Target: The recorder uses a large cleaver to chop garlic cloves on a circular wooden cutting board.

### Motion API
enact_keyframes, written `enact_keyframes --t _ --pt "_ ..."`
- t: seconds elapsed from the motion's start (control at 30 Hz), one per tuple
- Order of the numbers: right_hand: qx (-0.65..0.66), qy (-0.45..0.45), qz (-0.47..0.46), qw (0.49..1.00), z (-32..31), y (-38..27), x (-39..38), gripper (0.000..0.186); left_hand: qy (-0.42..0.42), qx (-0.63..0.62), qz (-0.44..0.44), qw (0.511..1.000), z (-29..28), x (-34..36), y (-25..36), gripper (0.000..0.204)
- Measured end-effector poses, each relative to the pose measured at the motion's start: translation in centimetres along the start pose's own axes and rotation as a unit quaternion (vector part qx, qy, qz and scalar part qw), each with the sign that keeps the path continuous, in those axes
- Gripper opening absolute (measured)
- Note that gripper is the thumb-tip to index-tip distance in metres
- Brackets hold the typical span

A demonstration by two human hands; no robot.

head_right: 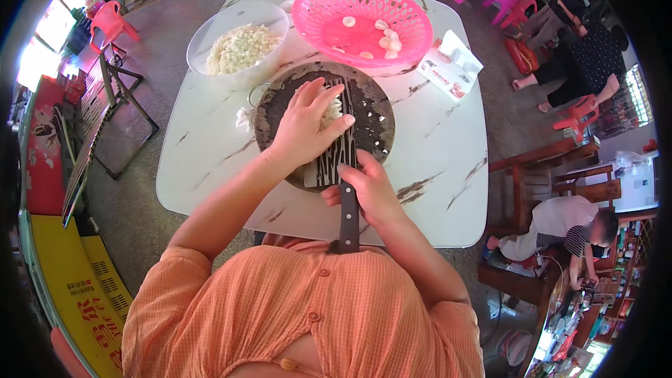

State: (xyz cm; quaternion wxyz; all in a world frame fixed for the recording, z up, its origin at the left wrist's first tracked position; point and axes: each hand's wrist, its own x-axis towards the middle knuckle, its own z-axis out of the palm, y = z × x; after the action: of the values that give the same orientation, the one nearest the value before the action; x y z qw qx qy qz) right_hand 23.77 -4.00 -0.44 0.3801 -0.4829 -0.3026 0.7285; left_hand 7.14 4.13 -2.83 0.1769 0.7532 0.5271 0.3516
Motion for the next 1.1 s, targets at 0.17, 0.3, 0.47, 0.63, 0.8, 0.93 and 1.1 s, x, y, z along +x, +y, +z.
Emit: enact_keyframes --t 0.17,0.3,0.47,0.63,0.8,0.93,1.1 --pt "0.014 -0.009 -0.022 1.000 0.7 0.2 0.5 0.021 0.019 -0.006 0.017 1.000 0.2 -0.1 -0.1 0.057" --pt "-0.011 0.021 -0.035 0.999 1.7 -0.8 -0.3 0.018 0.083 -0.031 0.069 0.994 -0.2 0.5 0.3 0.049" --pt "-0.024 -0.010 -0.080 0.996 3.5 -4.4 1.4 0.013 0.141 -0.018 0.118 0.983 -3.5 3.8 0.4 0.044" --pt "-0.055 -0.041 -0.138 0.988 8.7 -9.7 6.7 0.012 0.217 0.029 0.122 0.968 -8.5 10.1 -2.6 0.036" --pt "-0.065 -0.054 -0.159 0.984 9.8 -10.9 10.9 0.015 0.186 0.014 0.014 0.982 -11.6 13.5 -11.1 0.031" --pt "-0.006 -0.049 -0.145 0.988 5.2 -10.3 10.0 0.019 0.112 0.085 -0.123 0.982 -12.3 12.4 -15.8 0.032" --pt "0.042 -0.015 -0.159 0.986 1.9 -10.8 5.8 0.028 0.092 0.118 -0.065 0.987 -11.7 12.0 -15.8 0.031"
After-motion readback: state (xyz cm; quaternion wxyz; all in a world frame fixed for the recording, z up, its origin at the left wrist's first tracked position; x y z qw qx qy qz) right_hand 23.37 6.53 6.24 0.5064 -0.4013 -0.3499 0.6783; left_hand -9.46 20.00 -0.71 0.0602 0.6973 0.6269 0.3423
